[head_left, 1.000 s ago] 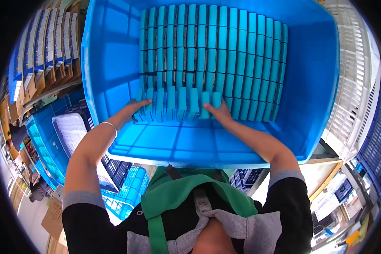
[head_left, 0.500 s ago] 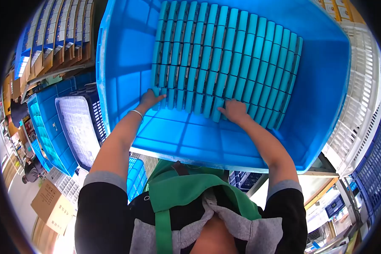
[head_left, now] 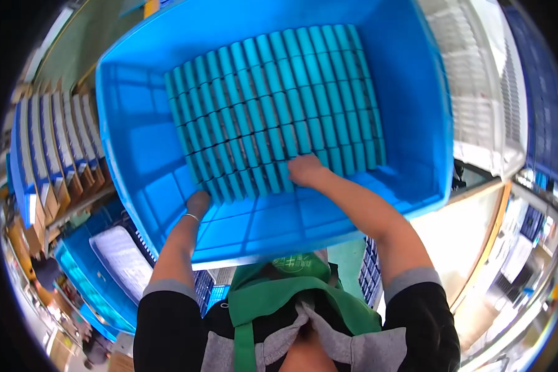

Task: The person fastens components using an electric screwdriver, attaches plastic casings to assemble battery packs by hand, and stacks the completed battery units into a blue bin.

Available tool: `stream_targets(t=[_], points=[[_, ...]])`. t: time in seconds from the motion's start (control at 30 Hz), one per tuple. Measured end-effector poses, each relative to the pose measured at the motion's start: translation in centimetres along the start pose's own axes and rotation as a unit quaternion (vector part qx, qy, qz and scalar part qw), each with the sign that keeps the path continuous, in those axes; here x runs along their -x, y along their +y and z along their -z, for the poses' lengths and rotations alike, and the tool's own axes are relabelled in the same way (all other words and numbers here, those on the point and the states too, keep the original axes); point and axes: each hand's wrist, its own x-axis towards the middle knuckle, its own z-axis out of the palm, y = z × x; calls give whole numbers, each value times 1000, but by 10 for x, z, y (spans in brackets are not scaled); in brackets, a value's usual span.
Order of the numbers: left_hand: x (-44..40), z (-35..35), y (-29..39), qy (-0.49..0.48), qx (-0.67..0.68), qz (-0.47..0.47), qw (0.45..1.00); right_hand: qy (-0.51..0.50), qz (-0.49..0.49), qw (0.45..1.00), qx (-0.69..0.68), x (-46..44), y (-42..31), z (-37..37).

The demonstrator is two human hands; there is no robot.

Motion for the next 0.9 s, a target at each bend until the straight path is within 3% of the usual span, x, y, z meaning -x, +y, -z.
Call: stream_targets(t=[0.1,0.2,0.27,0.33,0.4,0.43,0.47,0.5,0.57,0.63,0.67,0.73,0.77,0.83,0.9], points=[[-3,13,0,-20,-21,-30,999,149,19,984,-95,64,-20,63],[-10,33,20,-40,-29,-87,995,331,-12,918,-220,154,-49,72],[-17,58,44,-22,31,-161,986,384,-5,867,-318,211,-61,38],[9,96,99,71,230,-221,945,422,-42,823,-378,264,-73,-19],[31,127,152,204,195,-330,901,425,-140,808,-383,323,-94,-85],[46,133,182,278,193,-408,848,408,-201,803,-385,345,-109,-126],[56,146,208,187,258,-428,846,388,-257,793,-393,367,-124,-166],[77,149,243,194,231,-443,844,400,-292,765,-412,392,-143,-204],[157,108,329,252,132,-546,788,419,-348,717,-435,445,-184,-295],[241,45,400,166,71,-578,796,446,-377,639,-501,494,-224,-371],[282,9,425,130,36,-587,798,547,-380,546,-508,505,-252,-420],[349,-85,469,65,-29,-691,719,533,-445,473,-543,541,-289,-484],[336,-129,485,12,-75,-709,701,512,-479,438,-563,533,-297,-508],[392,-219,503,-57,-154,-736,657,536,-504,388,-555,547,-335,-560],[455,-286,510,-117,-259,-787,548,543,-522,330,-569,566,-359,-594]])
